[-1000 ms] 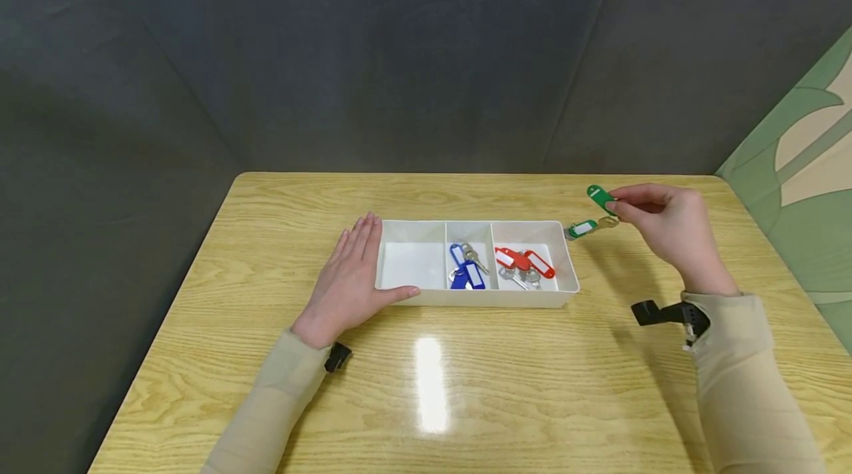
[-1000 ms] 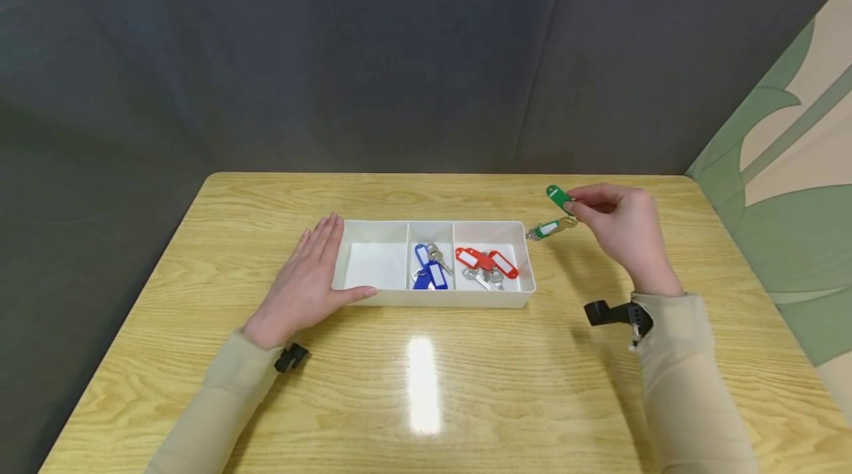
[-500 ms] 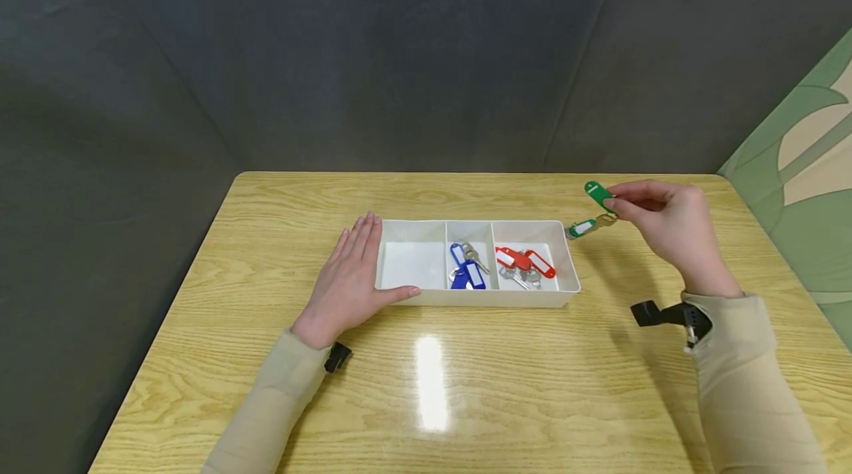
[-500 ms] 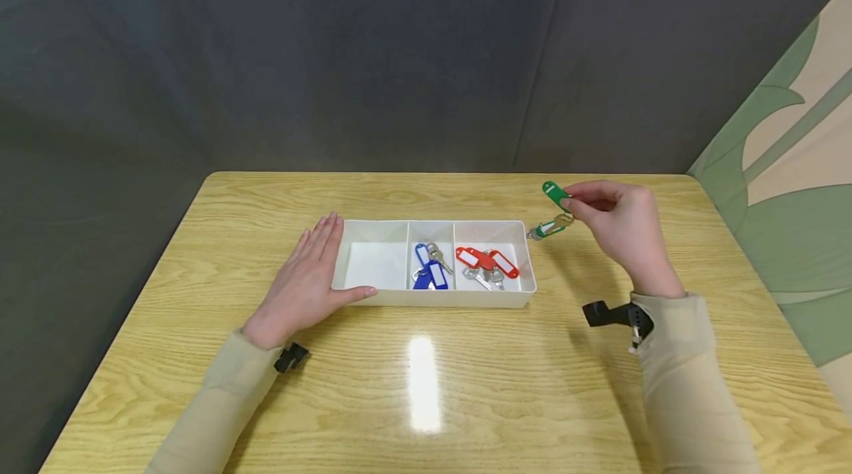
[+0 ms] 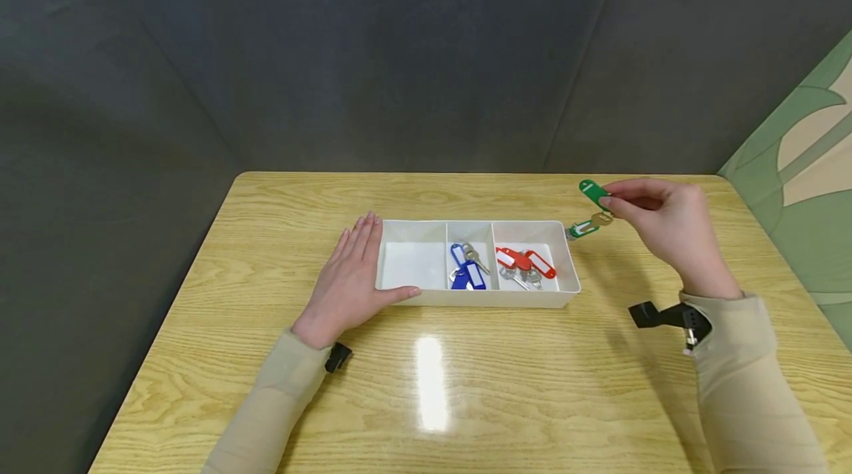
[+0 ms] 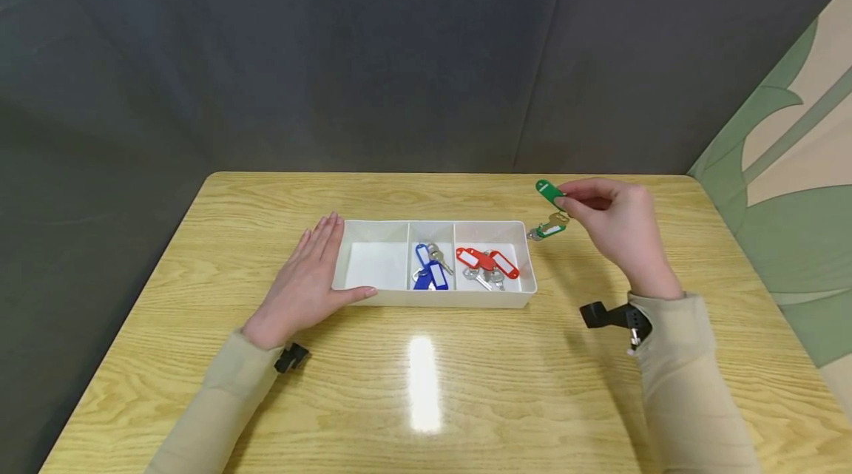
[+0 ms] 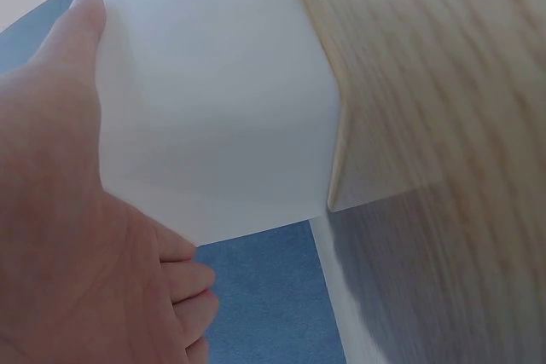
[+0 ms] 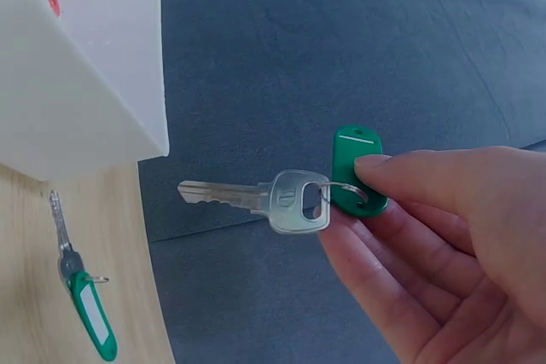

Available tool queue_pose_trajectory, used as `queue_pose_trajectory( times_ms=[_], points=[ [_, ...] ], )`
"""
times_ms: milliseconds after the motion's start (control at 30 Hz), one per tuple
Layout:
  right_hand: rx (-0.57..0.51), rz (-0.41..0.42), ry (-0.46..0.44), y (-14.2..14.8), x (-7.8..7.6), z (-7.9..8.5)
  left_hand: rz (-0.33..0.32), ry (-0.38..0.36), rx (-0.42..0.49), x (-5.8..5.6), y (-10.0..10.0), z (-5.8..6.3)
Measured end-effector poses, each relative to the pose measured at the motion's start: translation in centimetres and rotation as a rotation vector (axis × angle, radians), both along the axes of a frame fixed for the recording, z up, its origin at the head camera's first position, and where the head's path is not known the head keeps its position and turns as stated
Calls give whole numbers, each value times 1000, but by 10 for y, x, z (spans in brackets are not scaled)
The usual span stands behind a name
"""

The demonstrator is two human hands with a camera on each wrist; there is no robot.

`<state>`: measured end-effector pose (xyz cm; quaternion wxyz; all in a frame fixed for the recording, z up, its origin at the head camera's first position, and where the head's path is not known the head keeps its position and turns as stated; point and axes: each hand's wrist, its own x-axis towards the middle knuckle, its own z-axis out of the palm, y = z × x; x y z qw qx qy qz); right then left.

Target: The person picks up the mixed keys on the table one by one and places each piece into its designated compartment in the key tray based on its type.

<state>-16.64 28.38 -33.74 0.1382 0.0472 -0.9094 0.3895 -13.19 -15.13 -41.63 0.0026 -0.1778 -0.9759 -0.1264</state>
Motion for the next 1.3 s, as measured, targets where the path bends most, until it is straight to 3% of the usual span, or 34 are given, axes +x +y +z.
queue_pose_trajectory(
  times_ms=[1300],
  points=[
    [-38, 81, 65, -30, 1, 10, 2, -5, 6, -1, 0, -1]
  ],
)
